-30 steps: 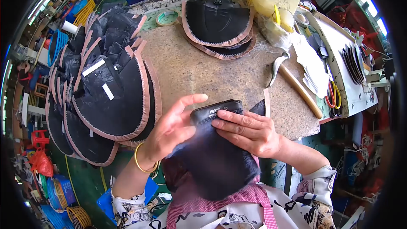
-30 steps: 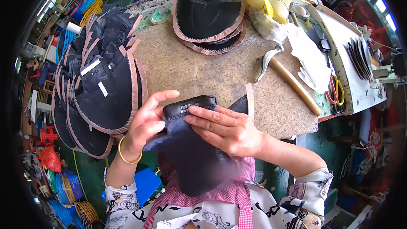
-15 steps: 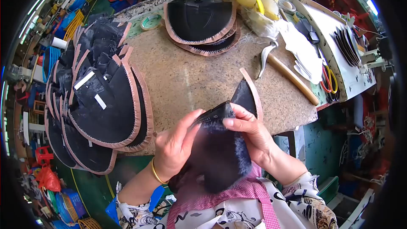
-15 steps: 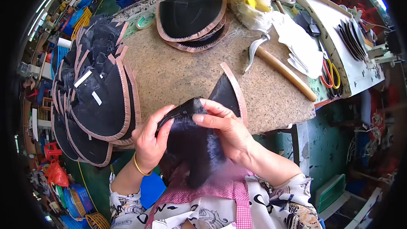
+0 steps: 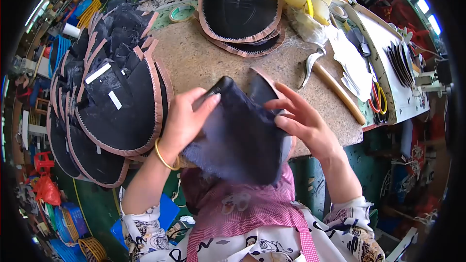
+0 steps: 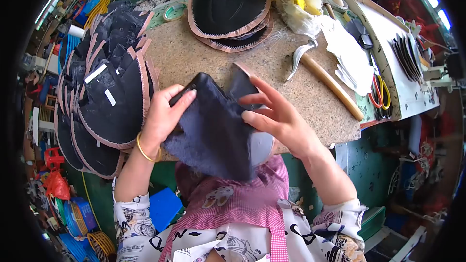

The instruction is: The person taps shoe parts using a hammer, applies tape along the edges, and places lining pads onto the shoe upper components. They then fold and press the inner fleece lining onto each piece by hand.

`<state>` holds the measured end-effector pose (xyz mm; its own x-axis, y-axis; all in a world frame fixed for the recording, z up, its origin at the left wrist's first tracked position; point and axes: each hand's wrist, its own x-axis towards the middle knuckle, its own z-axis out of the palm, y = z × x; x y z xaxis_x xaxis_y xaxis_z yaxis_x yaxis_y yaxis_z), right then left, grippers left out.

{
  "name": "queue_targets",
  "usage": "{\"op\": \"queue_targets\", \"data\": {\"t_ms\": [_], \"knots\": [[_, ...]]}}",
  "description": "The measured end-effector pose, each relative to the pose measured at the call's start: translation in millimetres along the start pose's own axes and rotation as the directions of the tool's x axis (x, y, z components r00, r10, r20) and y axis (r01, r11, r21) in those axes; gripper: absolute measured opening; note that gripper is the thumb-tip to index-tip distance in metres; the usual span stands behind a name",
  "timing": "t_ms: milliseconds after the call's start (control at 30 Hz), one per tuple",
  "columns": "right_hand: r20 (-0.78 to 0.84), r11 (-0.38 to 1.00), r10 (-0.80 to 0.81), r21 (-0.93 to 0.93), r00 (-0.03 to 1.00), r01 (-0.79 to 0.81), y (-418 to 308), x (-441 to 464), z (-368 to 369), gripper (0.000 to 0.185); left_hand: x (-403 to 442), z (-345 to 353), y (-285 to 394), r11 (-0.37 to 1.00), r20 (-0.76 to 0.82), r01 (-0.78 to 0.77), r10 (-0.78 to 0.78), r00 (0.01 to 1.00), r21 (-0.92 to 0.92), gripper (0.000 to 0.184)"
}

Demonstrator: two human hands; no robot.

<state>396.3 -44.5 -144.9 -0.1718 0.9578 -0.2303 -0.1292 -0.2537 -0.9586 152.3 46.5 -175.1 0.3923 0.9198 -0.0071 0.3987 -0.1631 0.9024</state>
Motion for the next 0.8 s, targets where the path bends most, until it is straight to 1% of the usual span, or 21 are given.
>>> {"op": "queue_targets", "data": {"t_ms": [67,100,133,167,200,233,267,300,367,400,467,500,533,600,633,700,733,767,800], "knots": [[-0.075,0.993,-0.033,-0.117,0.997,0.024,16,-18,-3,0.076,7,1,-19,0.999,-0.033,0.025,-0.026,0.999,-0.031,0.024],[-0.081,0.996,-0.064,-0.069,0.995,0.059,26,-23,1,0.081,9,3,-25,1.000,-0.068,0.021,-0.019,0.998,0.020,0.024],[-0.115,0.977,-0.079,-0.206,0.990,0.054,30,-27,4,0.083,9,5,-29,0.997,-0.096,0.016,-0.009,0.995,0.072,0.025],[-0.150,0.940,-0.102,-0.339,0.983,0.046,33,-28,8,0.085,9,5,-29,0.997,-0.091,0.022,-0.016,0.996,0.068,0.025],[-0.193,0.875,-0.110,-0.484,0.975,0.003,24,-24,14,0.077,9,5,-26,0.988,-0.100,0.028,-0.012,0.995,0.152,0.025],[-0.123,0.723,-0.350,-0.666,0.929,0.184,31,-20,12,0.068,9,6,-24,0.971,-0.107,0.031,-0.006,0.994,0.236,0.025],[0.002,0.497,-0.554,-0.802,0.833,0.332,38,-16,9,0.061,8,6,-23,0.969,-0.084,-0.013,0.035,0.996,0.248,0.018],[0.253,0.249,-0.697,-0.792,0.671,0.557,35,-12,5,0.047,7,10,-23,0.969,-0.085,-0.009,0.031,0.996,0.245,0.018],[0.395,0.119,-0.597,-0.817,0.698,0.564,22,-14,7,0.043,5,18,-22,0.946,-0.239,-0.171,0.239,0.941,0.275,0.018],[0.223,0.219,-0.567,-0.887,0.793,0.406,29,-5,8,0.040,7,19,-28,0.922,-0.224,-0.306,0.358,0.906,0.236,0.027],[-0.037,0.480,-0.586,-0.821,0.809,0.310,56,9,-9,0.050,4,19,-19,0.936,-0.182,-0.164,0.228,0.956,0.313,0.027],[-0.112,0.539,-0.584,-0.794,0.804,0.281,49,9,-4,0.048,3,20,-19,0.932,-0.147,-0.166,0.223,0.964,0.323,0.025],[-0.109,0.539,-0.575,-0.796,0.811,0.276,49,9,-3,0.048,1,20,-19,0.936,-0.149,-0.159,0.214,0.965,0.316,0.025],[-0.009,0.385,-0.634,-0.871,0.773,0.306,50,9,-4,0.047,2,20,-16,0.895,-0.129,-0.210,0.280,0.951,0.394,0.024],[-0.009,0.383,-0.633,-0.872,0.774,0.303,50,9,-3,0.047,2,19,-14,0.899,-0.118,-0.214,0.277,0.954,0.383,0.023],[-0.024,0.352,-0.611,-0.904,0.791,0.244,51,6,0,0.046,3,20,-14,0.890,-0.123,-0.221,0.291,0.949,0.398,0.023],[-0.006,0.300,-0.683,-0.914,0.730,0.274,55,9,-1,0.044,2,21,-14,0.880,-0.125,-0.229,0.305,0.944,0.417,0.023],[-0.007,0.304,-0.679,-0.913,0.734,0.273,53,10,-1,0.044,2,20,-14,0.881,-0.124,-0.224,0.299,0.946,0.416,0.023],[0.055,0.216,-0.696,-0.935,0.716,0.282,49,9,-2,0.044,3,20,-13,0.863,-0.122,-0.228,0.313,0.942,0.452,0.023]]}}
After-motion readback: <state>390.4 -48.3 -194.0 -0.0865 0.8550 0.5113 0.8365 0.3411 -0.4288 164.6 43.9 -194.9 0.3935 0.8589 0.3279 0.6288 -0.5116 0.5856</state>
